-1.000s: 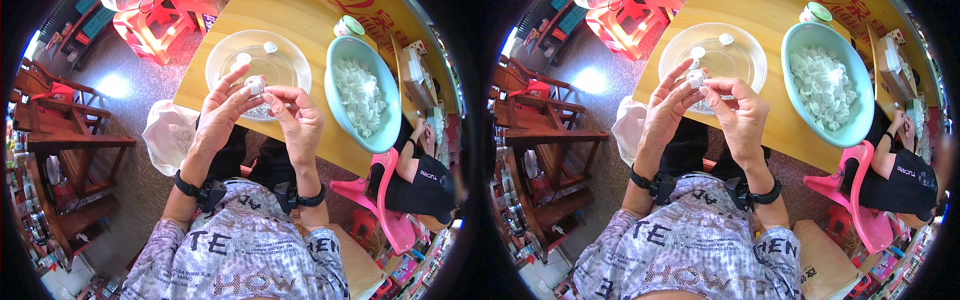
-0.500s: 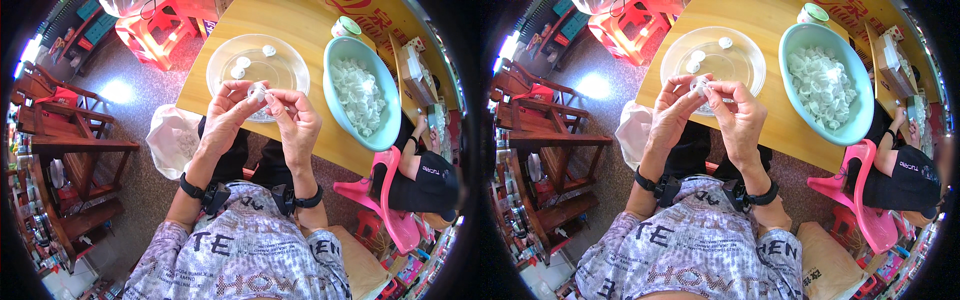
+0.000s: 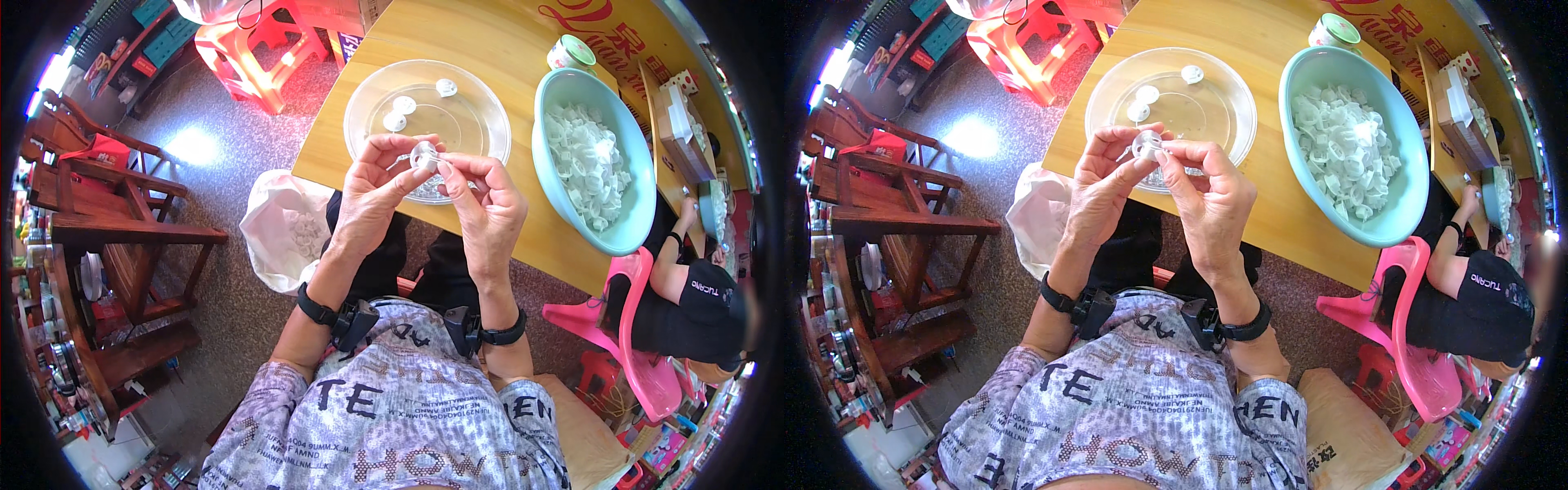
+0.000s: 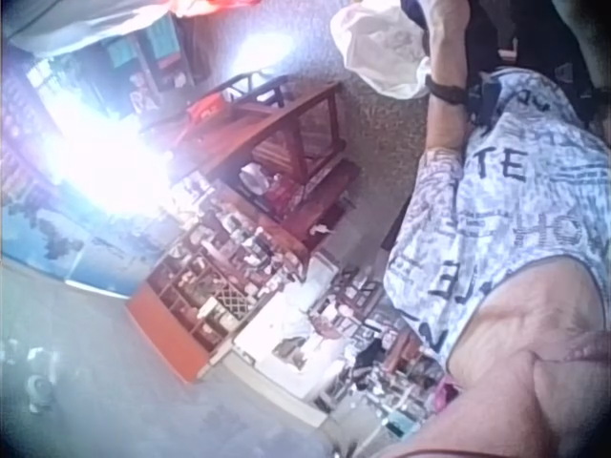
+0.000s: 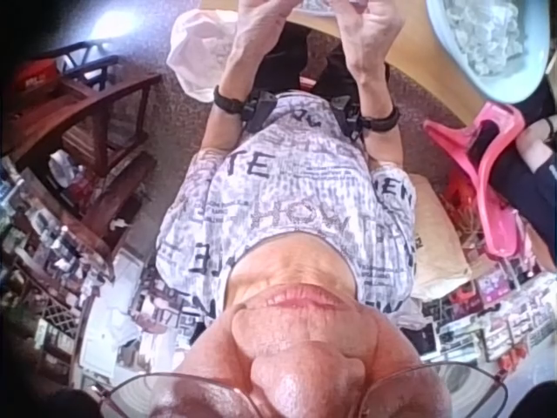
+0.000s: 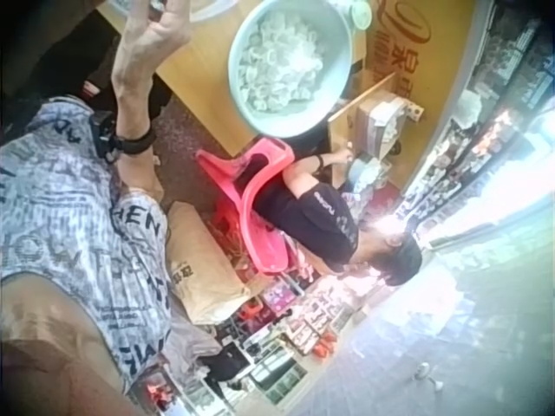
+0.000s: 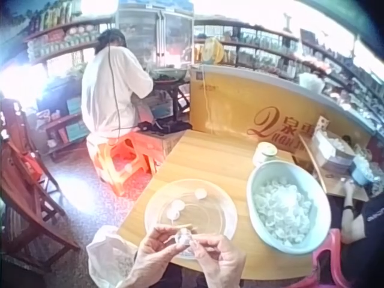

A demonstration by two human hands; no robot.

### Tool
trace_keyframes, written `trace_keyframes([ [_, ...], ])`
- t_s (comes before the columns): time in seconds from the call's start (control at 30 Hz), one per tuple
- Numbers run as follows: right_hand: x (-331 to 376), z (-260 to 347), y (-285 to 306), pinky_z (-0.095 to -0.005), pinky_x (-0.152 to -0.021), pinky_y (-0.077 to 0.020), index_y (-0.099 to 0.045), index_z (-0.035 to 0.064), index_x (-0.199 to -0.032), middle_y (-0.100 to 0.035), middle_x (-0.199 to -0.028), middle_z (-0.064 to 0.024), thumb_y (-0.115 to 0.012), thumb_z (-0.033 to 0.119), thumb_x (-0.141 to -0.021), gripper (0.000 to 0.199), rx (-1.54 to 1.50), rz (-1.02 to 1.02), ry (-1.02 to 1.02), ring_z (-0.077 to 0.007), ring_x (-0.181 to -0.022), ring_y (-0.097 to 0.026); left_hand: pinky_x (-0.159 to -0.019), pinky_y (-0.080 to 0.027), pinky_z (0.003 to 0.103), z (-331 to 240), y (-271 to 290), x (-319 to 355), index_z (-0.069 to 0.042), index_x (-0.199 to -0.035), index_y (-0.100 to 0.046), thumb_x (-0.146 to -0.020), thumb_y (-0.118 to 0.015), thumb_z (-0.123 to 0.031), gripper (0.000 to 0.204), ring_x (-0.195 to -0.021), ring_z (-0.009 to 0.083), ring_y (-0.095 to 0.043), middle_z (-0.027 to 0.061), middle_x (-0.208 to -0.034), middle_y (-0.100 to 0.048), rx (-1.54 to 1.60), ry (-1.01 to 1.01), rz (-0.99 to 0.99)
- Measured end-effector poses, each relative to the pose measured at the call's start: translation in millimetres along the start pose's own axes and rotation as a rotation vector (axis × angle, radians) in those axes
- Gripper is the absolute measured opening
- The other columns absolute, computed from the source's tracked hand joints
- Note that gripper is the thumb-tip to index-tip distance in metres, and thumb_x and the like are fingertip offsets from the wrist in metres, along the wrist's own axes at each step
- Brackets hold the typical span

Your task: Manually assembling small white plastic components by fitting them together.

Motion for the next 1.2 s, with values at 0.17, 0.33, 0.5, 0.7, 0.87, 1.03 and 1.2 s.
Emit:
trace_keyframes([
  [0.17,-1,2,1,-0.0219,-0.070,-0.0534,-0.062,-0.0030,-0.096,-0.066,-0.097,-0.0098,-0.063,0.003,-0.088,0.010,0.014,0.029,-0.034,-0.0087,-0.082,-0.061,-0.098,-0.046,0.034,-1,1,0,-0.003,-0.109,-0.051,-0.083,-0.066,0.002,0.030,-0.113,0.0210,-0.057,0.0165,-0.121,-0.058,-0.035,-0.062,0.005],
  [0.33,-3,6,2,-0.0215,-0.069,-0.0528,-0.063,-0.0024,-0.097,-0.067,-0.096,-0.0082,-0.064,0.002,-0.087,0.010,0.078,0.051,0.008,-0.0079,-0.079,-0.061,-0.097,-0.047,0.035,0,4,-1,-0.002,-0.105,-0.053,-0.082,-0.067,0.004,0.028,-0.112,0.0213,-0.058,0.0169,-0.120,-0.059,-0.053,-0.083,0.011],
  [0.5,-6,8,4,-0.0233,-0.066,-0.0540,-0.064,-0.0007,-0.095,-0.068,-0.091,-0.0070,-0.066,0.002,-0.086,0.010,0.162,0.047,0.064,-0.0091,-0.078,-0.064,-0.097,-0.048,0.036,1,5,0,-0.002,-0.100,-0.056,-0.081,-0.067,0.004,0.022,-0.111,0.0218,-0.058,0.0179,-0.120,-0.059,-0.067,-0.156,0.042],
  [0.7,-5,12,4,-0.0235,-0.066,-0.0540,-0.065,-0.0010,-0.095,-0.069,-0.091,-0.0068,-0.066,0.001,-0.085,0.011,0.150,0.046,0.037,-0.0094,-0.077,-0.064,-0.097,-0.048,0.036,1,5,1,-0.002,-0.099,-0.057,-0.082,-0.067,0.003,0.021,-0.112,0.0216,-0.057,0.0178,-0.120,-0.059,-0.069,-0.146,0.042],
  [0.87,-4,17,4,-0.0239,-0.066,-0.0549,-0.065,-0.0011,-0.095,-0.068,-0.093,-0.0076,-0.066,0.001,-0.085,0.011,0.326,0.080,0.201,-0.0102,-0.078,-0.065,-0.097,-0.047,0.035,1,5,5,0.000,-0.108,-0.057,-0.084,-0.065,0.003,0.026,-0.113,0.0209,-0.056,0.0167,-0.121,-0.058,-0.089,-0.129,0.092],
  [1.03,-2,8,3,-0.0243,-0.068,-0.0556,-0.064,-0.0017,-0.095,-0.067,-0.092,-0.0065,-0.065,0.002,-0.086,0.010,0.018,0.081,-0.077,-0.0102,-0.078,-0.065,-0.098,-0.046,0.034,-2,7,6,0.001,-0.115,-0.056,-0.083,-0.065,0.003,0.033,-0.113,0.0200,-0.056,0.0163,-0.123,-0.057,-0.102,-0.094,0.064],
  [1.2,-1,4,6,-0.0239,-0.069,-0.0558,-0.063,-0.0018,-0.096,-0.066,-0.091,-0.0050,-0.063,0.002,-0.088,0.009,-0.046,0.083,-0.115,-0.0102,-0.079,-0.064,-0.100,-0.046,0.037,0,10,6,0.000,-0.110,-0.059,-0.079,-0.067,0.005,0.032,-0.115,0.0246,-0.056,0.0170,-0.122,-0.057,-0.161,-0.048,0.029],
])
Point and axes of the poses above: each hand's wrist, its own x-axis away from the middle knuckle, its own y-axis out of the back of the hand, z = x × y, the point moved 4 cm from there along -x, towards the middle knuckle
